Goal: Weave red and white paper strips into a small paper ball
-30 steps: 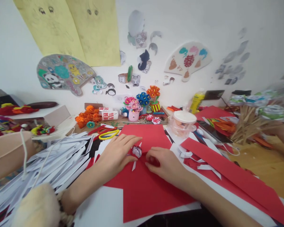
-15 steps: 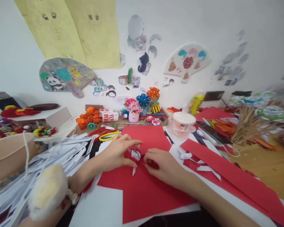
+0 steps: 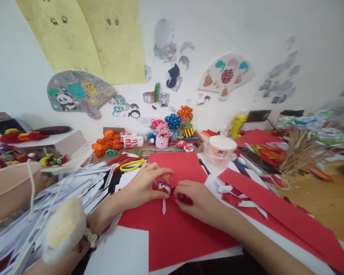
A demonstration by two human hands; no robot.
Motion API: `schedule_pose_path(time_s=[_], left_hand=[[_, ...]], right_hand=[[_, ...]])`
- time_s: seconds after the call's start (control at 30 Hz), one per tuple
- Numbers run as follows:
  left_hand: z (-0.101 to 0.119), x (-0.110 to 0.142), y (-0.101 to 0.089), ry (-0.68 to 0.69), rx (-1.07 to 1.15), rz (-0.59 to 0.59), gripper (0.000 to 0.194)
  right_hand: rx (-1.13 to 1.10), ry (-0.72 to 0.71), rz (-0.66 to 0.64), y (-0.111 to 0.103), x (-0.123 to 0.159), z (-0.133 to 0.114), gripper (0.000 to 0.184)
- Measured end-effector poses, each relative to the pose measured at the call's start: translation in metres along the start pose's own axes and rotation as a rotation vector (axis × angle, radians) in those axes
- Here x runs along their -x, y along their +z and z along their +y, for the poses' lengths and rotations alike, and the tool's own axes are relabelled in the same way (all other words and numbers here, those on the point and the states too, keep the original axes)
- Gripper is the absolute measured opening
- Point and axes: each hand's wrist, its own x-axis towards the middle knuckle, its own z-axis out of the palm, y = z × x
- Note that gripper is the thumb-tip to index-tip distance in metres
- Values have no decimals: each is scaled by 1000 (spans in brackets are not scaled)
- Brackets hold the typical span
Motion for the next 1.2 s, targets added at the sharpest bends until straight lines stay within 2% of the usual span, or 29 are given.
schedule_pose_path(time_s=[0.23, 0.4, 0.67, 0.8, 0.87, 1.03, 1.2], left_hand=[[-6, 4, -1, 26, -33, -14, 72], [-5, 2, -1, 41, -28, -5, 63], [0, 1, -1, 15, -56, -8, 62], [0, 13, 2, -68, -158, 129, 71], [2, 20, 5, -130, -208, 190, 61], [11, 24, 14, -280, -128, 189, 39], [12, 20, 23, -280, -70, 212, 27]], right_hand=[[-3, 13, 1, 0, 0, 1, 12], [-4, 12, 7, 1, 0, 1, 13], [12, 9, 14, 1, -1, 0, 14], [68, 27, 26, 1, 0, -2, 12], [86, 38, 23, 1, 0, -3, 9], [86, 69, 7, 3, 0, -5, 11], [57, 68, -25, 4, -1, -4, 8]])
